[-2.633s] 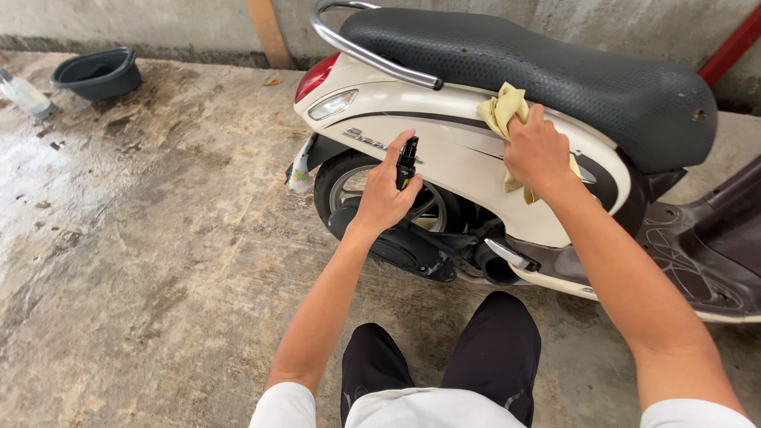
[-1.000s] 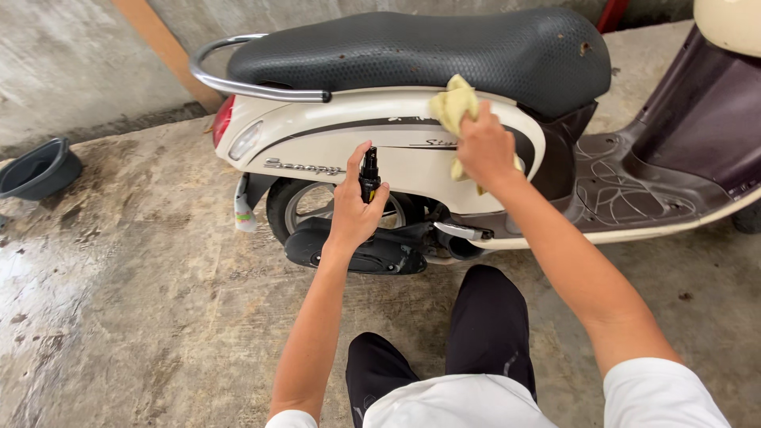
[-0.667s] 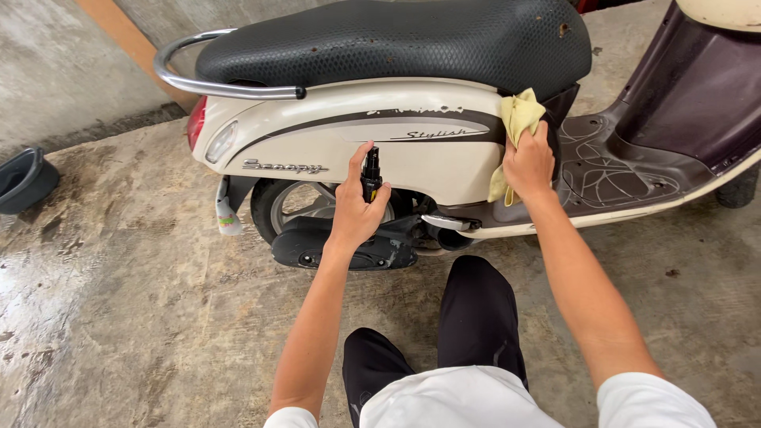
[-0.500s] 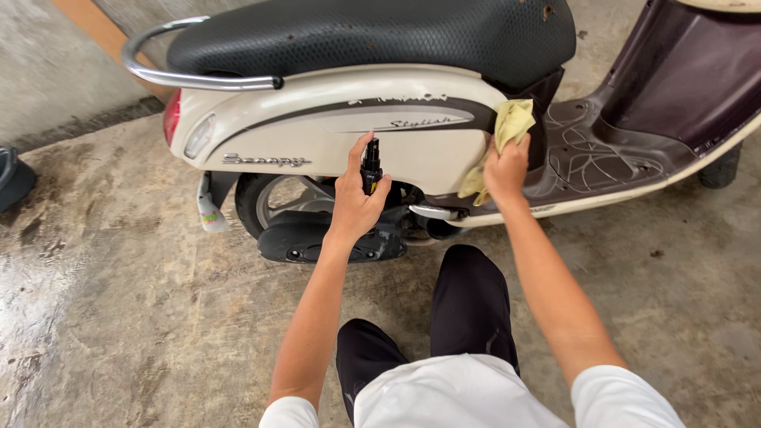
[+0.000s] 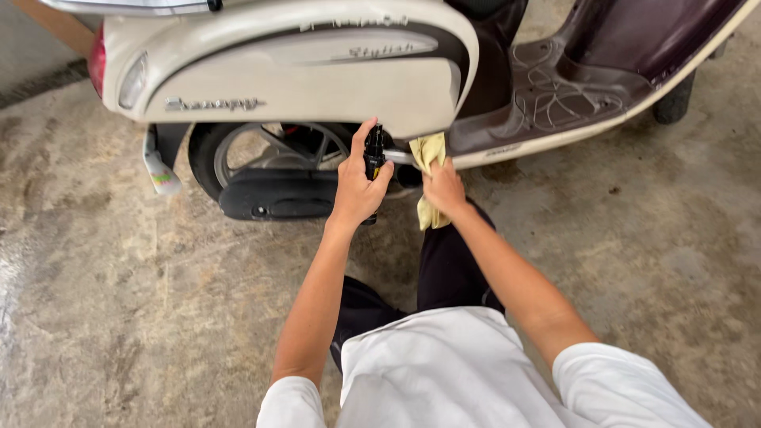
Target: The person cleans the side panels and lower body of a scooter using a spray bottle and a yellow cloth. They repeatedly spray the cleaning solution onto the scooter's surface and wipe it down with the cloth, focusing on the area around the rear wheel and the footrest.
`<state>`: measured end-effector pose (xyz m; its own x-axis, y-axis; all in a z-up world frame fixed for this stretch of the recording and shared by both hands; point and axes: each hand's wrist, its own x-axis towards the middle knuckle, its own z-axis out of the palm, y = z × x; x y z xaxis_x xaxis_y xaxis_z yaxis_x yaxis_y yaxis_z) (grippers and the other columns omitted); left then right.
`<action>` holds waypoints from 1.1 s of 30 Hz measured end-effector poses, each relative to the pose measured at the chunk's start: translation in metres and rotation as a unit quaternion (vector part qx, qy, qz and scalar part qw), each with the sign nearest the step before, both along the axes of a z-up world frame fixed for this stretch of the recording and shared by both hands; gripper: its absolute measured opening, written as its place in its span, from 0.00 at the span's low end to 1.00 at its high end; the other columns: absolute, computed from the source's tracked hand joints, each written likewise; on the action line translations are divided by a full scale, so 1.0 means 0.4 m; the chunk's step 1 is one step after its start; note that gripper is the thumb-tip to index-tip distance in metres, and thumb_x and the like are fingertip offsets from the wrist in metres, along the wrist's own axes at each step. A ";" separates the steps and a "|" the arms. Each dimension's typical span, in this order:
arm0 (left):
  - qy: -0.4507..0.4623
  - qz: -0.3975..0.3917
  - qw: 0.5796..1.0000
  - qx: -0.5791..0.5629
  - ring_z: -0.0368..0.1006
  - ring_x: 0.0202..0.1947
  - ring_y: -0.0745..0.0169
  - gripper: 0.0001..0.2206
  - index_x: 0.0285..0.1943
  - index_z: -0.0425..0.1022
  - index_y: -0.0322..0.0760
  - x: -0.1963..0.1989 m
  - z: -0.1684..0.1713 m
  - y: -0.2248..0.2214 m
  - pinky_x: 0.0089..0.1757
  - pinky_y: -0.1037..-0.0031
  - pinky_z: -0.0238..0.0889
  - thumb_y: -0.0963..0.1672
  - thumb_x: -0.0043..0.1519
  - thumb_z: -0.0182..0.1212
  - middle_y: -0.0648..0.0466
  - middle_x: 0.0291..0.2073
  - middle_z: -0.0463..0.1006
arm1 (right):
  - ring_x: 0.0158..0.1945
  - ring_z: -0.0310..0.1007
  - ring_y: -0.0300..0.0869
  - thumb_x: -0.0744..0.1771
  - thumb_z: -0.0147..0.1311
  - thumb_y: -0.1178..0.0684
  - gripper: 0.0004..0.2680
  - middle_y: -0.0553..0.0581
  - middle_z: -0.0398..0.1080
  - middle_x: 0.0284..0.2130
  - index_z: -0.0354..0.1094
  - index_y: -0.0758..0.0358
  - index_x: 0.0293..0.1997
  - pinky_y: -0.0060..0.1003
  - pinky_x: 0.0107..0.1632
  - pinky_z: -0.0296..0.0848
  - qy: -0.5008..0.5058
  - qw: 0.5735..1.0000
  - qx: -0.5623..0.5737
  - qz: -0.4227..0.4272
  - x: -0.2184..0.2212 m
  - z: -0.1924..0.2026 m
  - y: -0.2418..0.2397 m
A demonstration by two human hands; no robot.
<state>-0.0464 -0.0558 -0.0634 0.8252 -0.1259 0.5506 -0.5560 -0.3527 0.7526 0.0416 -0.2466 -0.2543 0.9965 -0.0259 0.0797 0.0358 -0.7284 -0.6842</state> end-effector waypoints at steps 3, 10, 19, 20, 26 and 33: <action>0.086 0.000 0.996 -0.008 0.74 0.28 0.62 0.31 0.76 0.56 0.44 -0.053 -0.032 -0.004 0.37 0.72 0.69 0.39 0.62 0.60 0.52 0.30 0.77 | 0.52 0.74 0.62 0.70 0.52 0.49 0.11 0.68 0.75 0.46 0.72 0.65 0.51 0.53 0.55 0.71 -0.019 0.996 0.007 0.087 0.005 0.010 -0.071; 0.144 -0.048 0.988 -0.031 0.73 0.26 0.63 0.30 0.76 0.55 0.44 -0.102 -0.093 -0.023 0.34 0.70 0.67 0.40 0.63 0.59 0.53 0.27 0.75 | 0.41 0.74 0.43 0.70 0.48 0.51 0.12 0.57 0.74 0.42 0.69 0.65 0.57 0.43 0.46 0.74 0.238 0.944 0.227 0.005 -0.109 0.200 -0.173; 0.211 -0.090 0.973 0.000 0.71 0.26 0.62 0.32 0.78 0.52 0.50 -0.101 -0.210 -0.109 0.34 0.67 0.65 0.41 0.63 0.58 0.50 0.27 0.72 | 0.36 0.74 0.39 0.70 0.49 0.49 0.12 0.54 0.72 0.38 0.66 0.63 0.56 0.39 0.37 0.77 0.295 0.893 0.337 -0.043 -0.176 0.348 -0.304; 0.217 -0.088 0.972 0.006 0.70 0.26 0.61 0.32 0.78 0.52 0.50 -0.093 -0.214 -0.124 0.34 0.66 0.64 0.41 0.63 0.58 0.50 0.27 0.72 | 0.35 0.73 0.38 0.70 0.49 0.48 0.12 0.53 0.72 0.37 0.66 0.62 0.56 0.39 0.36 0.76 0.296 0.897 0.326 -0.049 -0.175 0.355 -0.317; 0.173 -0.060 0.983 -0.010 0.71 0.26 0.60 0.31 0.76 0.53 0.47 -0.049 -0.247 -0.226 0.35 0.67 0.65 0.41 0.63 0.59 0.52 0.27 0.73 | 0.32 0.71 0.36 0.70 0.52 0.49 0.10 0.50 0.71 0.34 0.68 0.62 0.54 0.36 0.32 0.74 0.274 0.866 0.418 -0.003 -0.122 0.235 -0.403; 0.153 0.041 0.987 -0.015 0.66 0.25 0.58 0.30 0.77 0.54 0.46 -0.028 -0.303 -0.351 0.34 0.67 0.63 0.40 0.64 0.59 0.50 0.26 0.71 | 0.37 0.73 0.36 0.70 0.48 0.50 0.10 0.50 0.71 0.38 0.68 0.62 0.53 0.36 0.38 0.76 0.252 0.877 0.410 -0.001 -0.058 0.098 -0.467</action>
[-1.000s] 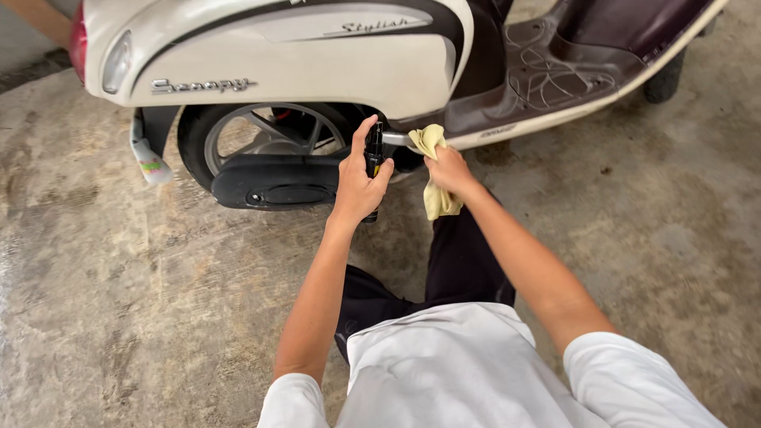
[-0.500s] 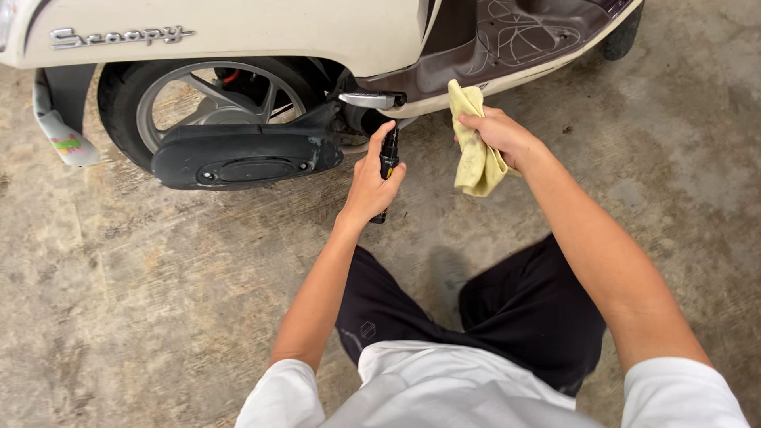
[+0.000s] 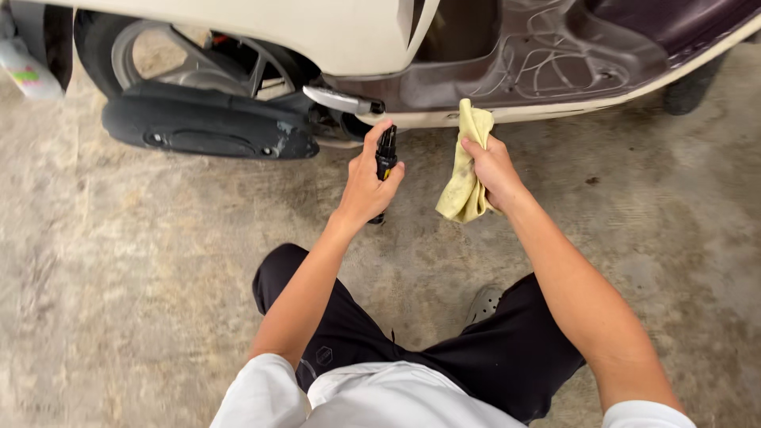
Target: The person cleans the side panels and lower body of a scooter using a spray bottle and a yellow cloth. They repeatedly spray the cleaning solution onto the scooter's surface and wipe it down with the cloth, focusing on the area around the rear wheel and the footrest.
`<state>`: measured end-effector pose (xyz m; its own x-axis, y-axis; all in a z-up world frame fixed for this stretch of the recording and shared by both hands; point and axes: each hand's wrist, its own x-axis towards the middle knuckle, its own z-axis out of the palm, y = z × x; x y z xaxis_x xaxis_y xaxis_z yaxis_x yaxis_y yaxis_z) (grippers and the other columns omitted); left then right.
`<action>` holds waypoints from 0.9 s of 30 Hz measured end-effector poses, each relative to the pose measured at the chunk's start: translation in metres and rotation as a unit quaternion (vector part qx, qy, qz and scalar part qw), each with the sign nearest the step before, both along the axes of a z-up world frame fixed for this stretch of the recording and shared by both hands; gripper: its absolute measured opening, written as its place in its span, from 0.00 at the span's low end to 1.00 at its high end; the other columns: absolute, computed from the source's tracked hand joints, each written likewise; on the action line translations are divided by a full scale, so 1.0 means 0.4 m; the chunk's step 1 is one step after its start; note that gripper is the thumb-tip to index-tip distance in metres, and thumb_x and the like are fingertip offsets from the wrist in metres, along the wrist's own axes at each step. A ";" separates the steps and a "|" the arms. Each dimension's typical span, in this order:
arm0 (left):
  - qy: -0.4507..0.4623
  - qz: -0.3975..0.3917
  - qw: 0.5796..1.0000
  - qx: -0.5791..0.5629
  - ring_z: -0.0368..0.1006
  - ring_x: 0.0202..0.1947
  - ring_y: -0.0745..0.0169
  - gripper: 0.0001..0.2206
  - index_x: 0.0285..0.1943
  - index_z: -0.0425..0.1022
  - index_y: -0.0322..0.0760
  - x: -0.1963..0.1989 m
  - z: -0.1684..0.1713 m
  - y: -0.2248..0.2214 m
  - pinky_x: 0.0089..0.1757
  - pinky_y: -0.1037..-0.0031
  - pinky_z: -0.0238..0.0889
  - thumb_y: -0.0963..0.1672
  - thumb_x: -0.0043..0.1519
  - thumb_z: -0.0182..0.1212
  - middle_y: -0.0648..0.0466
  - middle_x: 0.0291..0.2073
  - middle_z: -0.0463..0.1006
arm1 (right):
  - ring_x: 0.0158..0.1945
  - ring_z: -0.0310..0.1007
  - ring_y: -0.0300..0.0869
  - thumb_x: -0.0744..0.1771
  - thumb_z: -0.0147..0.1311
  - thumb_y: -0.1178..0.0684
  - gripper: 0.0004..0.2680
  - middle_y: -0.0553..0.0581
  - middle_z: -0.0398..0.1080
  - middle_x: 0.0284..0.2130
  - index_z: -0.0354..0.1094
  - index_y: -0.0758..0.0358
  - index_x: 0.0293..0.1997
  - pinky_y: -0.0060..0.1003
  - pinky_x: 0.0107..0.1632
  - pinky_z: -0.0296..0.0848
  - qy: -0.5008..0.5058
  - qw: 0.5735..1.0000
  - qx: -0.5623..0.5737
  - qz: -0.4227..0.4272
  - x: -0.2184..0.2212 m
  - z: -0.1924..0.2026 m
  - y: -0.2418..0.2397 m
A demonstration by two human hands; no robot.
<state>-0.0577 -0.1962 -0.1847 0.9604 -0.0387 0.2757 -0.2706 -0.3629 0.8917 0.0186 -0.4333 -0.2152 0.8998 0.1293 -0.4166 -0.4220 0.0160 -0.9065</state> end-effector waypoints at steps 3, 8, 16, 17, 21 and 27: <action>-0.026 0.046 0.998 0.025 0.71 0.28 0.59 0.30 0.75 0.54 0.44 0.014 -0.024 -0.041 0.36 0.67 0.67 0.39 0.63 0.61 0.49 0.31 0.74 | 0.39 0.70 0.35 0.71 0.48 0.51 0.10 0.51 0.71 0.39 0.68 0.64 0.54 0.36 0.42 0.72 -0.056 0.995 -0.027 0.077 0.010 -0.037 -0.010; -0.243 0.068 0.960 0.123 0.76 0.49 0.44 0.32 0.76 0.51 0.45 0.050 -0.067 -0.094 0.47 0.65 0.71 0.36 0.64 0.60 0.36 0.58 0.73 | 0.42 0.69 0.33 0.72 0.51 0.52 0.09 0.48 0.72 0.40 0.69 0.67 0.54 0.34 0.45 0.72 -0.135 0.981 0.005 0.139 0.053 -0.089 -0.032; -0.155 0.107 0.963 0.191 0.77 0.37 0.63 0.30 0.79 0.50 0.46 0.039 -0.016 -0.098 0.39 0.73 0.71 0.37 0.72 0.63 0.53 0.47 0.76 | 0.40 0.71 0.34 0.74 0.49 0.52 0.08 0.50 0.71 0.39 0.67 0.67 0.52 0.35 0.43 0.75 -0.125 0.971 0.159 0.128 0.074 -0.032 -0.017; -0.164 0.113 0.960 0.198 0.78 0.39 0.62 0.30 0.79 0.50 0.46 0.031 -0.011 -0.093 0.41 0.72 0.71 0.37 0.72 0.63 0.52 0.49 0.75 | 0.40 0.71 0.34 0.74 0.48 0.53 0.07 0.50 0.71 0.39 0.67 0.66 0.52 0.34 0.44 0.75 -0.133 0.970 0.145 0.140 0.066 -0.027 -0.017; -0.214 0.116 0.946 0.215 0.76 0.54 0.51 0.30 0.76 0.49 0.46 0.004 -0.004 -0.085 0.53 0.67 0.73 0.36 0.70 0.61 0.45 0.60 0.71 | 0.40 0.69 0.32 0.73 0.49 0.53 0.07 0.49 0.69 0.38 0.68 0.65 0.51 0.33 0.42 0.73 -0.149 0.972 0.057 0.171 0.008 -0.002 -0.018; -0.220 0.095 0.950 0.199 0.77 0.52 0.50 0.31 0.78 0.52 0.48 0.036 0.003 -0.015 0.50 0.67 0.74 0.36 0.68 0.62 0.46 0.58 0.74 | 0.40 0.67 0.32 0.72 0.48 0.52 0.08 0.48 0.70 0.37 0.68 0.64 0.51 0.32 0.42 0.70 -0.181 0.959 -0.048 0.212 -0.028 0.047 0.025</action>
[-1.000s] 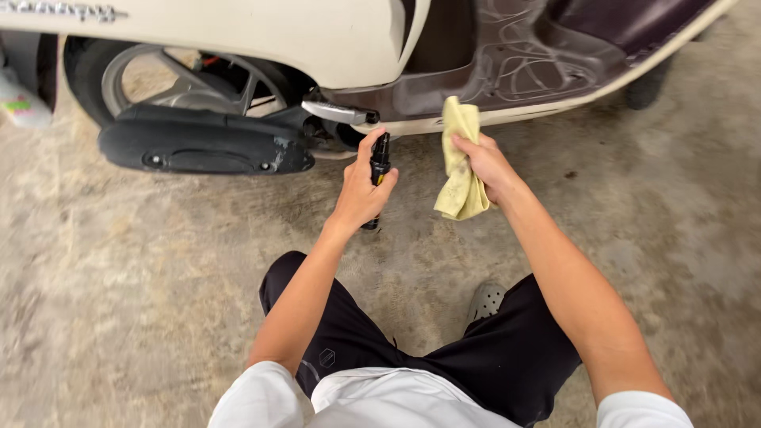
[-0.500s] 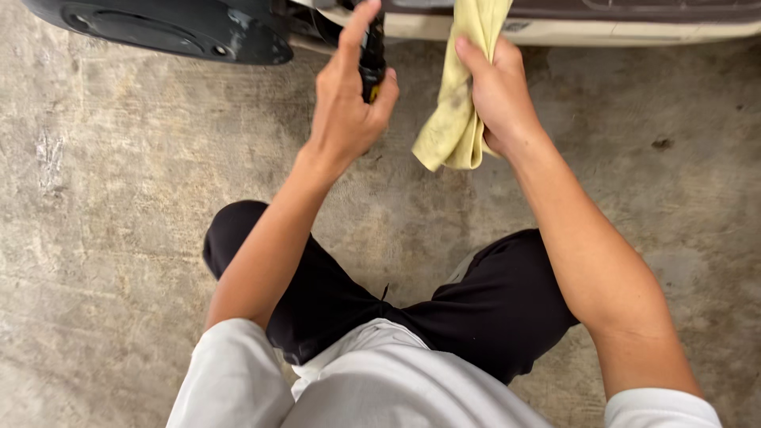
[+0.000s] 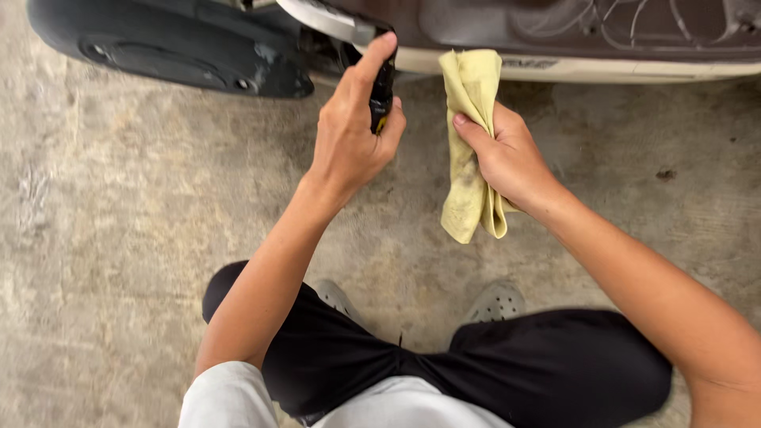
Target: The person cleans the side panels and lower body of a scooter using a spray bottle and a yellow cloth. They repeatedly spray the cleaning solution onto the scooter's surface and wipe it down with the cloth, focusing on the area around the rear wheel and the footrest.
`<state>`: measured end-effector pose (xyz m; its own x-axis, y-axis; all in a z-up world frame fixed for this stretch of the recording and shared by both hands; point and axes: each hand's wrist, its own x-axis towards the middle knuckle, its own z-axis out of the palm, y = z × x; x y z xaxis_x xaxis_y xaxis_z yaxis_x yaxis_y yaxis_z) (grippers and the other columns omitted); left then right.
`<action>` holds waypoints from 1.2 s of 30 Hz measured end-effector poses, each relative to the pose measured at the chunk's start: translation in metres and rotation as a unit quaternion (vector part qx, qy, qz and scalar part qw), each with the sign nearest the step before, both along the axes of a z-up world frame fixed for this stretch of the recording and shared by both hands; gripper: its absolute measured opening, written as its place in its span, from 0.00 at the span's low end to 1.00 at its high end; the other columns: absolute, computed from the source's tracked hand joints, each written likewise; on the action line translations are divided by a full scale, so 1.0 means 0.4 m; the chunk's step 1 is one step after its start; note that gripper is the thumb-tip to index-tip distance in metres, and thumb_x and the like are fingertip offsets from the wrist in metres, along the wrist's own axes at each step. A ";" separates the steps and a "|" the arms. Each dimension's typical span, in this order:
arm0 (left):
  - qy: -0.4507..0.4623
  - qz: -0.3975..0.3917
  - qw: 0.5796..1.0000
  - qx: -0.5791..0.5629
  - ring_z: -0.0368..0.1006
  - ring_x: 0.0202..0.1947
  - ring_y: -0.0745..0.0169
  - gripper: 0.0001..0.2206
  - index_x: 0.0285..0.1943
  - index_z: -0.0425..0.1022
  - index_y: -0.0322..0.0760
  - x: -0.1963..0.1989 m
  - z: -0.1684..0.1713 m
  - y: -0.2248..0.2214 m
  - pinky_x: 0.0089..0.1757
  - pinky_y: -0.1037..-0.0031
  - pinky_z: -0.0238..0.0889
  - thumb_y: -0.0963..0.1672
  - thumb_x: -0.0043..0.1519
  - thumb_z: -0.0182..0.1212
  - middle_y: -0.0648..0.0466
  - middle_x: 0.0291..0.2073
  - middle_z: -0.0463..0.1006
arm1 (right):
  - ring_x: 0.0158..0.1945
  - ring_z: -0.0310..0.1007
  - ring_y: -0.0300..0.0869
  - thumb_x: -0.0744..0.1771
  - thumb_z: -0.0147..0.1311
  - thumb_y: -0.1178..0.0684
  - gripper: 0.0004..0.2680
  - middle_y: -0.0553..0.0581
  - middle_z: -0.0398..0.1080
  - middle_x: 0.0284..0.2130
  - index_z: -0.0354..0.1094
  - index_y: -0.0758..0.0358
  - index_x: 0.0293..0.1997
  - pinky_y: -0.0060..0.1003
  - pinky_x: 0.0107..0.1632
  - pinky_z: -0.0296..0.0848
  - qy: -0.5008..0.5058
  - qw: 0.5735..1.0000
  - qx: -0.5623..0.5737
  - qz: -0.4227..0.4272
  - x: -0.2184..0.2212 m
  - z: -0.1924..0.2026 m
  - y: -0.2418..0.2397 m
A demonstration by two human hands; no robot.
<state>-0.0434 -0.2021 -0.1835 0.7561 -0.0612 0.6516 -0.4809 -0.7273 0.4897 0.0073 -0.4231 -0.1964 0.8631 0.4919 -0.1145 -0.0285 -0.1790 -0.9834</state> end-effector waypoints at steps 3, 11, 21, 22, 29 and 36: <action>0.031 0.003 1.000 0.001 0.77 0.43 0.51 0.33 0.79 0.52 0.48 0.013 -0.026 0.038 0.44 0.65 0.72 0.37 0.66 0.63 0.49 0.48 0.74 | 0.40 0.66 0.33 0.72 0.47 0.51 0.08 0.48 0.69 0.36 0.68 0.64 0.51 0.32 0.43 0.69 -0.019 1.000 -0.018 -0.012 0.026 -0.002 0.030; 0.031 -0.041 0.998 0.025 0.72 0.30 0.57 0.33 0.78 0.53 0.47 0.056 -0.112 0.120 0.33 0.68 0.69 0.38 0.64 0.63 0.51 0.38 0.71 | 0.50 0.69 0.40 0.73 0.47 0.53 0.09 0.54 0.69 0.47 0.67 0.67 0.56 0.39 0.53 0.68 -0.195 0.980 -0.025 -0.034 0.061 -0.065 0.057; -0.029 -0.015 0.988 0.153 0.66 0.20 0.60 0.33 0.77 0.58 0.48 0.053 -0.180 0.148 0.24 0.70 0.64 0.40 0.61 0.67 0.50 0.38 0.69 | 0.48 0.64 0.52 0.72 0.49 0.55 0.08 0.63 0.63 0.44 0.69 0.68 0.53 0.46 0.51 0.66 -0.352 0.926 -0.134 -0.001 0.015 -0.160 0.035; -0.038 -0.012 0.986 0.160 0.66 0.20 0.61 0.33 0.76 0.58 0.49 0.059 -0.178 0.146 0.23 0.70 0.65 0.40 0.61 0.67 0.49 0.39 0.69 | 0.48 0.64 0.51 0.72 0.49 0.55 0.08 0.62 0.62 0.43 0.69 0.68 0.52 0.46 0.50 0.66 -0.345 0.928 -0.139 -0.002 0.012 -0.162 0.037; -0.034 -0.026 0.987 0.153 0.69 0.21 0.60 0.35 0.77 0.56 0.48 0.082 -0.194 0.131 0.26 0.71 0.68 0.40 0.60 0.67 0.49 0.39 0.69 | 0.45 0.62 0.49 0.73 0.49 0.53 0.09 0.61 0.61 0.41 0.69 0.68 0.52 0.46 0.48 0.64 -0.327 0.934 -0.142 -0.003 0.001 -0.158 0.042; -0.011 -0.019 0.988 0.155 0.70 0.21 0.61 0.35 0.79 0.54 0.49 0.086 -0.205 0.134 0.24 0.72 0.68 0.40 0.62 0.66 0.49 0.38 0.69 | 0.44 0.61 0.48 0.73 0.47 0.52 0.10 0.60 0.59 0.41 0.68 0.68 0.53 0.45 0.47 0.63 -0.312 0.939 -0.145 -0.005 -0.001 -0.146 0.044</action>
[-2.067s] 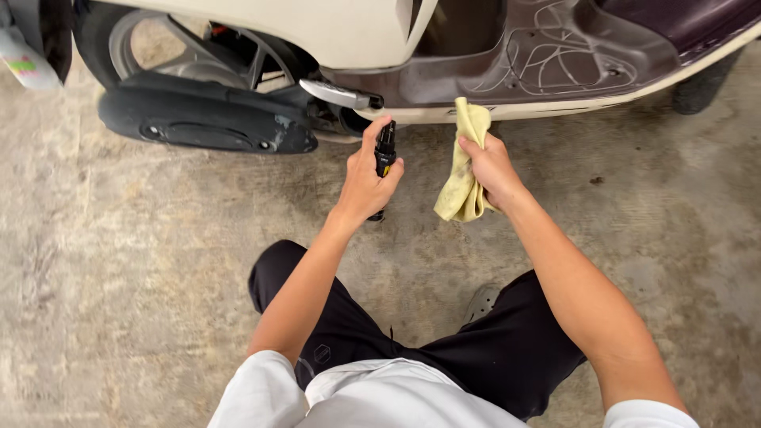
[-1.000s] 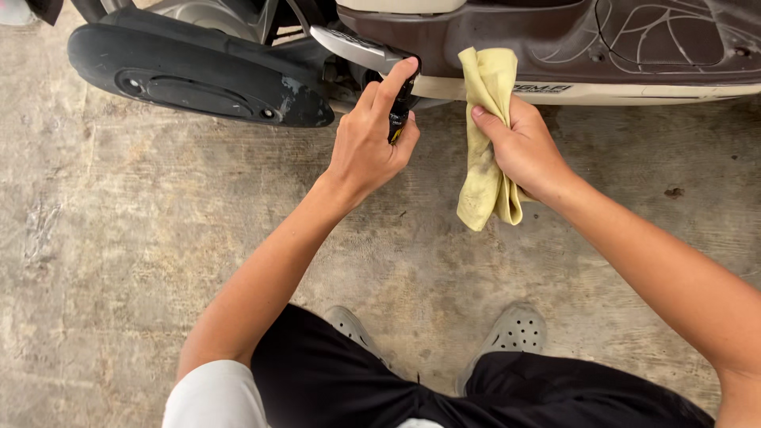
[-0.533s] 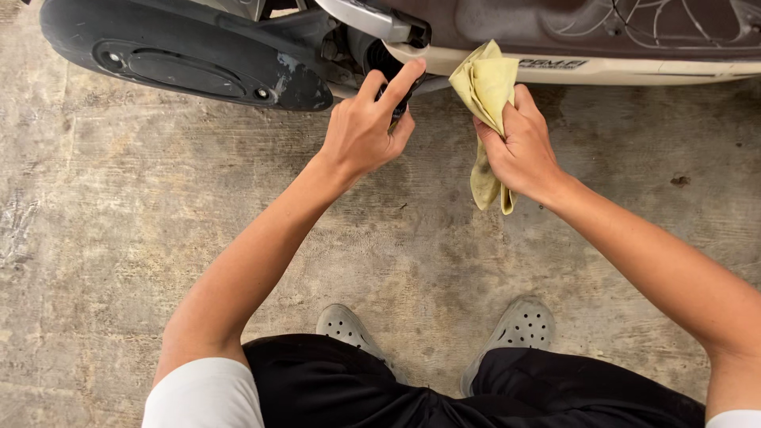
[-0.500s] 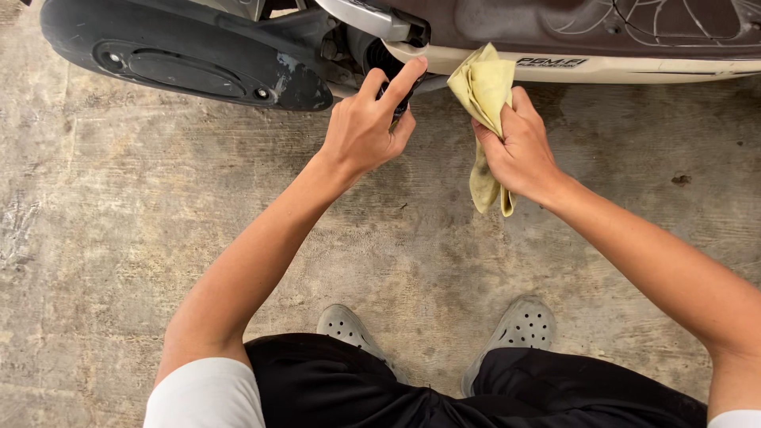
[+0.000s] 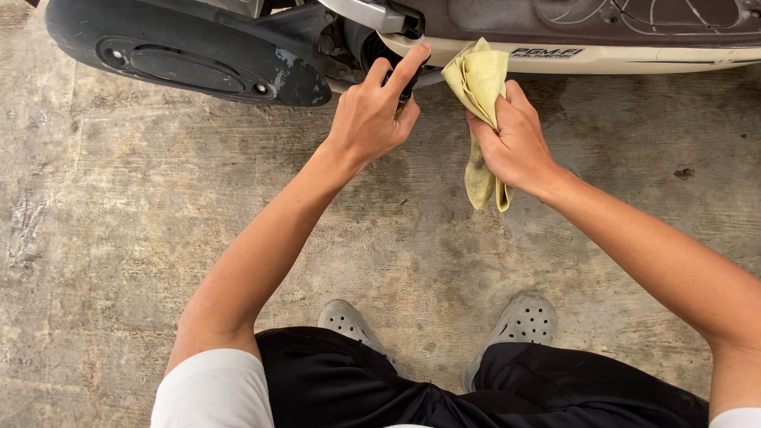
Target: The person cleans the side panels and lower body of a scooter using a spray bottle and a yellow cloth. They repeatedly spray the cleaning solution onto the scooter's surface and wipe it down with the cloth, focusing on the area around the rear wheel and the footrest.
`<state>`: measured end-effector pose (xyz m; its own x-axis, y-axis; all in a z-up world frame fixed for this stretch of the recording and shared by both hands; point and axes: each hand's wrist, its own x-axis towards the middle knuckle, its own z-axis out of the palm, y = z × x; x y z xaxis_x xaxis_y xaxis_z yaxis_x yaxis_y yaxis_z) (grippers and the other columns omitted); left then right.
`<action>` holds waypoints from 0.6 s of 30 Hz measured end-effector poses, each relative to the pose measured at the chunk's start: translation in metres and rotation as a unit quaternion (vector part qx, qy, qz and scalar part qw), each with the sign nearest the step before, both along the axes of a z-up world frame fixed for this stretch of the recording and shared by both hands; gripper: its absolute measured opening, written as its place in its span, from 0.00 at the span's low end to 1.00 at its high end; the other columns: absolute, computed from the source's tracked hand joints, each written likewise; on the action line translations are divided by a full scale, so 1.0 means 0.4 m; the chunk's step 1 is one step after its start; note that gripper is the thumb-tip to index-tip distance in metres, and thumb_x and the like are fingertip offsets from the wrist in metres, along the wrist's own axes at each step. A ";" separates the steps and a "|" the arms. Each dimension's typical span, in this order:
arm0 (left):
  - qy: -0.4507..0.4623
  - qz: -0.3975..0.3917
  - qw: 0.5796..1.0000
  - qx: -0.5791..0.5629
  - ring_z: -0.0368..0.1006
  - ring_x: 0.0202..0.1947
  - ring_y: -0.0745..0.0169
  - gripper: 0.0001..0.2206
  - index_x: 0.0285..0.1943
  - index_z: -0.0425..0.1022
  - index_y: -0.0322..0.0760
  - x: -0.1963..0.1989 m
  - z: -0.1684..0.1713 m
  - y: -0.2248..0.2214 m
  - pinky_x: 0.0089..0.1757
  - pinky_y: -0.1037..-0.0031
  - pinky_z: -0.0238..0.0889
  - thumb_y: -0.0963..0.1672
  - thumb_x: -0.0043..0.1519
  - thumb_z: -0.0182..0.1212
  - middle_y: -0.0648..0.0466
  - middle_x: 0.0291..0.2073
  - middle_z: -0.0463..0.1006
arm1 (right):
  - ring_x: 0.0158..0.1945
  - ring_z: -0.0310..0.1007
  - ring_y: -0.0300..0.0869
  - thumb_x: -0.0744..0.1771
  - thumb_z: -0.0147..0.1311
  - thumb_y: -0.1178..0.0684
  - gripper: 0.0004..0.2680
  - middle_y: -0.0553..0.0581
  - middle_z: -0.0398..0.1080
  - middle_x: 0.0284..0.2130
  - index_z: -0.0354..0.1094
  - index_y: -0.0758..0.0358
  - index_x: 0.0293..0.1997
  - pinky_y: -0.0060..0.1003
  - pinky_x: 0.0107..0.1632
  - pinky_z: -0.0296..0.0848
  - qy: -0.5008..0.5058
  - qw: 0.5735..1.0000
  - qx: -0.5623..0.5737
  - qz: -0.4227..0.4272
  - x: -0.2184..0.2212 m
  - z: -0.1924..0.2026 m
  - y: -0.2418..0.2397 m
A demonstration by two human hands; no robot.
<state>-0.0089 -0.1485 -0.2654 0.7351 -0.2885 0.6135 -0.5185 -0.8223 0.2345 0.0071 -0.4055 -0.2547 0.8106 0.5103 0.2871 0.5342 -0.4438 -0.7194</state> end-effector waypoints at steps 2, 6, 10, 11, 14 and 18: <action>0.002 0.004 1.000 -0.003 0.70 0.21 0.61 0.36 0.79 0.53 0.49 -0.001 -0.003 0.000 0.24 0.72 0.68 0.40 0.62 0.66 0.49 0.38 0.69 | 0.45 0.61 0.48 0.73 0.48 0.52 0.09 0.60 0.59 0.41 0.68 0.68 0.53 0.45 0.47 0.63 -0.004 1.000 -0.002 0.001 0.000 0.000 -0.001; 0.009 0.002 1.000 -0.012 0.71 0.22 0.62 0.35 0.79 0.52 0.48 0.008 -0.010 0.000 0.24 0.74 0.69 0.40 0.62 0.66 0.49 0.39 0.70 | 0.44 0.60 0.47 0.73 0.47 0.51 0.09 0.59 0.59 0.41 0.69 0.68 0.51 0.45 0.46 0.63 0.012 1.000 -0.014 0.004 0.001 -0.004 -0.003; -0.015 -0.001 1.000 -0.009 0.71 0.22 0.63 0.36 0.79 0.53 0.47 0.008 -0.010 -0.001 0.25 0.74 0.70 0.40 0.61 0.66 0.50 0.39 0.69 | 0.44 0.60 0.45 0.73 0.47 0.51 0.10 0.58 0.59 0.41 0.69 0.68 0.51 0.44 0.46 0.63 0.016 1.000 -0.010 0.002 0.004 -0.011 -0.009; -0.019 -0.002 1.000 -0.007 0.70 0.23 0.63 0.36 0.79 0.53 0.48 0.005 -0.010 0.000 0.26 0.74 0.70 0.40 0.61 0.66 0.51 0.39 0.69 | 0.44 0.60 0.46 0.73 0.46 0.51 0.10 0.59 0.59 0.41 0.69 0.68 0.51 0.44 0.46 0.63 0.018 1.000 -0.015 0.000 0.006 -0.016 -0.011; -0.028 -0.003 1.000 0.001 0.68 0.23 0.63 0.36 0.79 0.53 0.48 -0.006 -0.009 0.004 0.26 0.74 0.68 0.39 0.61 0.66 0.52 0.39 0.67 | 0.45 0.60 0.46 0.74 0.47 0.52 0.10 0.59 0.59 0.42 0.69 0.68 0.54 0.45 0.46 0.64 -0.032 0.999 -0.024 0.006 0.011 -0.034 -0.016; -0.022 -0.006 1.000 0.016 0.67 0.21 0.64 0.36 0.79 0.54 0.48 -0.026 -0.010 0.015 0.23 0.74 0.65 0.40 0.61 0.66 0.51 0.39 0.68 | 0.39 0.63 0.48 0.71 0.50 0.56 0.10 0.64 0.57 0.44 0.68 0.70 0.57 0.39 0.34 0.71 -0.150 0.981 -0.122 0.005 0.056 -0.029 -0.002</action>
<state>-0.0195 -0.1426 -0.2695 0.7045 -0.3175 0.6347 -0.5372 -0.8230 0.1846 0.0295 -0.4063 -0.2664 0.7034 0.6006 0.3801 0.7104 -0.5777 -0.4020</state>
